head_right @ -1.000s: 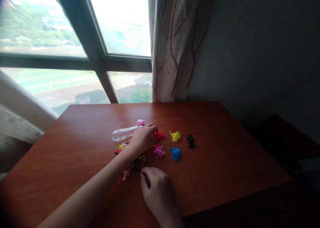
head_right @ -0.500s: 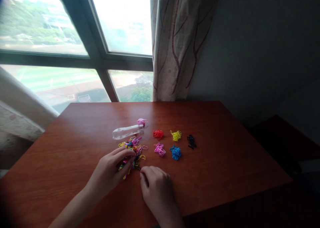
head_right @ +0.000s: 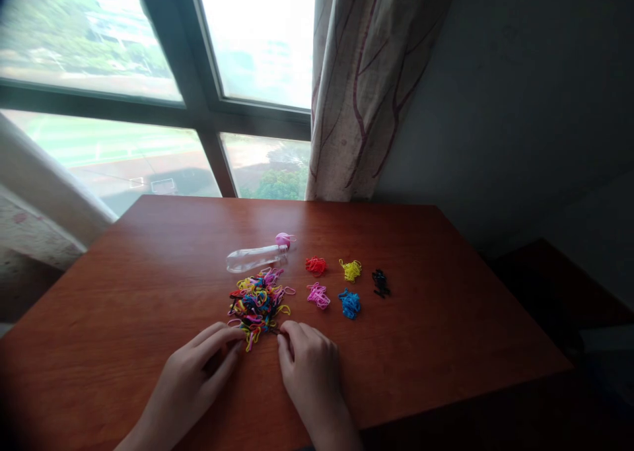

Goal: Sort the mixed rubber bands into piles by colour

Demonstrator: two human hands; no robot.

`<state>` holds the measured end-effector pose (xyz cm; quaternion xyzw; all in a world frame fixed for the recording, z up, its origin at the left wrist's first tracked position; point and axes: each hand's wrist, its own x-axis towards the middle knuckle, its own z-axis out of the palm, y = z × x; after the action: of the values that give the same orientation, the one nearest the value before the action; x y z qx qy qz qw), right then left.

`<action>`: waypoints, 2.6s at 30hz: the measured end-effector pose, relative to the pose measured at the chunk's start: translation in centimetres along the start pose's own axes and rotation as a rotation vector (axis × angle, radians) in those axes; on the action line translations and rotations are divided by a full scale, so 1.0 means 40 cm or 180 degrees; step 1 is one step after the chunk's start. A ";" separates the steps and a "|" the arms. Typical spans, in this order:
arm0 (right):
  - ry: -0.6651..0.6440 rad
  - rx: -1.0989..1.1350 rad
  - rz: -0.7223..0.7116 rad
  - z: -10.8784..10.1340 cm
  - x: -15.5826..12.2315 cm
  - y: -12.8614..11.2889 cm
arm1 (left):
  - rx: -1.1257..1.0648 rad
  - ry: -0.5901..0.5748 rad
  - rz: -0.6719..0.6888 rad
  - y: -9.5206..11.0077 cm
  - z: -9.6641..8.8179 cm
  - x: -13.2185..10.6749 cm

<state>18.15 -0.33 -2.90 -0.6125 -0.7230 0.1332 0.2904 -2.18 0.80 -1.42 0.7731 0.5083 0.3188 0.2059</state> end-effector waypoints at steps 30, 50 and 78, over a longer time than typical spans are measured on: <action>0.0870 0.0255 0.0523 -0.111 -0.014 0.126 | 0.0189 -0.0078 0.0114 -0.001 0.005 -0.004; 0.1357 -0.0674 0.1168 -0.178 0.006 0.290 | 0.0244 -0.0145 0.0100 0.002 0.002 -0.008; 0.0268 0.0493 -0.0060 -0.012 -0.018 0.043 | 0.0926 -0.0216 0.0081 0.005 0.022 -0.009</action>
<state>19.88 -0.74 -3.62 -0.5864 -0.7034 0.1601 0.3683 -1.53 0.41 -2.03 0.8114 0.5320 0.2180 0.1048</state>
